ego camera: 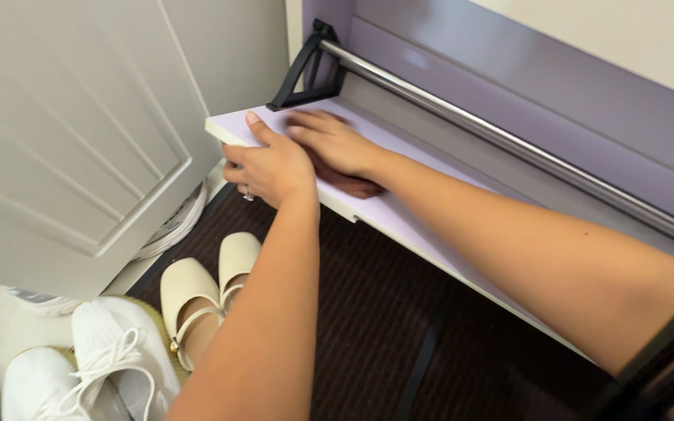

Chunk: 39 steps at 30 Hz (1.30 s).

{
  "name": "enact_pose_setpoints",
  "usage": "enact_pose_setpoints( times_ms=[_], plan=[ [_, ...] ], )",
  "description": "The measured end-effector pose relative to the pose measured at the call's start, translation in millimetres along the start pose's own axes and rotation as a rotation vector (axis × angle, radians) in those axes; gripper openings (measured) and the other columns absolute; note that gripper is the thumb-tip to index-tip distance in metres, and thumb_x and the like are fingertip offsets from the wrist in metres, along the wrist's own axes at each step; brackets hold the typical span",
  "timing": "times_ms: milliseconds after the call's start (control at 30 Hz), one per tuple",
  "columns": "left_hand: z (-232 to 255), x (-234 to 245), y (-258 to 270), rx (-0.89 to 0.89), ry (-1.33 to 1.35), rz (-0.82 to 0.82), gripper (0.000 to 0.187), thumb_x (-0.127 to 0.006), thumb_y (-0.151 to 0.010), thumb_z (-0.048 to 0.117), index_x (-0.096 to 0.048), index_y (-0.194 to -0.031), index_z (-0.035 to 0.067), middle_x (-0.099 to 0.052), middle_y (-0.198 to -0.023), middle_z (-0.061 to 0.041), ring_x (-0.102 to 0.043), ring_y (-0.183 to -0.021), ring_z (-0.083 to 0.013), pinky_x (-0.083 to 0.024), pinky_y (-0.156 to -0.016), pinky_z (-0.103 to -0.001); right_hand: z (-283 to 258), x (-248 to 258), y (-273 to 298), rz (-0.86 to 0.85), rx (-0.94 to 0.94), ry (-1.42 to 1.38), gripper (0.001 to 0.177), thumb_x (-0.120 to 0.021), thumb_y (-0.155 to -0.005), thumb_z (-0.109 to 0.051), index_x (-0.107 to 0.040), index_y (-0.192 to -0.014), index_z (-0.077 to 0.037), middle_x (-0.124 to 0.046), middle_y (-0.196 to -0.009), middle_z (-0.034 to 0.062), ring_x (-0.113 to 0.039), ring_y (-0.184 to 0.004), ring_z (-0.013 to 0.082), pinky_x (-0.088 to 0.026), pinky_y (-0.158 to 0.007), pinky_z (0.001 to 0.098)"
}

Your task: The person wipes a pair of black slippers with pink fuzzy inserts using a brown cloth. They then remove several pairs of shoes from a white shoe rack, wipe the shelf surface with the cloth, and place the shoes on the floor. Finally, the person rinses the cloth in a basin of water.

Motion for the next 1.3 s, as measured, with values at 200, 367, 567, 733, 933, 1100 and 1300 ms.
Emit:
enact_pose_setpoints(
  times_ms=[200, 367, 567, 733, 933, 1100, 1300],
  plan=[
    [-2, 0, 1, 0.058, 0.1, -0.059, 0.082, -0.031, -0.098, 0.065, -0.037, -0.148, 0.0, -0.031, -0.151, -0.025, -0.043, -0.132, -0.0481, -0.047, -0.102, -0.052, 14, 1, -28, 0.0, 0.049, -0.154, 0.039, -0.062, -0.103, -0.018, -0.061, -0.142, -0.016, -0.063, -0.14, 0.0124, -0.063, -0.12, 0.0256, -0.052, -0.102, 0.0385],
    [0, 2, 5, 0.083, 0.089, -0.073, 0.082, -0.027, -0.098, 0.064, -0.037, -0.147, -0.001, -0.032, -0.151, -0.022, -0.045, -0.132, -0.0437, -0.054, -0.096, -0.049, 146, 60, -8, 0.152, -0.308, 0.256, 0.035, -0.061, -0.101, -0.029, -0.069, -0.133, -0.018, -0.076, -0.118, 0.0146, -0.073, -0.102, 0.0295, -0.055, -0.092, 0.0405],
    [1, 3, 5, 0.075, 0.093, -0.079, 0.083, -0.028, -0.098, 0.064, -0.034, -0.149, -0.001, -0.026, -0.152, -0.025, -0.044, -0.133, -0.0436, -0.054, -0.096, -0.048, 209, 86, 6, 0.038, -0.426, 0.321, 0.042, -0.047, -0.104, -0.034, -0.063, -0.135, -0.009, -0.065, -0.129, 0.0205, -0.06, -0.118, 0.0378, -0.045, -0.102, 0.0449],
    [2, 4, 5, 0.064, 0.109, -0.058, 0.085, -0.025, -0.098, 0.065, -0.036, -0.149, -0.001, -0.029, -0.153, -0.025, -0.043, -0.133, -0.046, -0.048, -0.102, -0.05, 77, 21, -28, 0.07, -0.154, 0.257, 0.033, -0.055, -0.103, -0.026, -0.067, -0.129, -0.011, -0.067, -0.13, 0.0176, -0.065, -0.116, 0.0331, -0.049, -0.102, 0.04],
    [-4, 3, 6, 0.119, 0.173, -0.096, 0.089, -0.019, -0.095, 0.07, -0.039, -0.149, 0.002, -0.031, -0.154, -0.023, -0.042, -0.136, -0.0444, -0.044, -0.106, -0.05, -47, -21, -24, -0.174, 0.183, -0.284, 0.039, -0.063, -0.104, -0.015, -0.062, -0.143, -0.016, -0.064, -0.131, 0.0125, -0.063, -0.121, 0.0251, -0.051, -0.108, 0.038],
    [-3, 6, 5, 0.1, 0.158, -0.068, 0.09, -0.019, -0.095, 0.07, -0.04, -0.149, 0.002, -0.031, -0.154, -0.024, -0.041, -0.136, -0.0463, -0.042, -0.107, -0.051, -45, 0, -45, 0.079, 0.075, -0.114, 0.034, -0.071, -0.096, -0.012, -0.071, -0.131, -0.013, -0.067, -0.126, 0.0095, -0.069, -0.113, 0.0177, -0.055, -0.101, 0.0301],
    [-4, 3, 2, 0.081, 0.166, -0.047, 0.09, -0.021, -0.095, 0.071, -0.043, -0.147, 0.001, -0.032, -0.153, -0.024, -0.041, -0.135, -0.0469, -0.04, -0.108, -0.051, -35, -12, -34, -0.115, 0.04, -0.479, 0.04, -0.063, -0.081, 0.003, -0.08, -0.116, -0.007, -0.078, -0.112, 0.0097, -0.073, -0.099, 0.0175, -0.059, -0.093, 0.0293]
  ],
)
Point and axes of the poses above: each hand's wrist, its own y-axis away from the middle knuckle, its own x-axis out of the back of the hand, z = x × y, the point moved 9 cm from there along -y, towards the middle knuckle
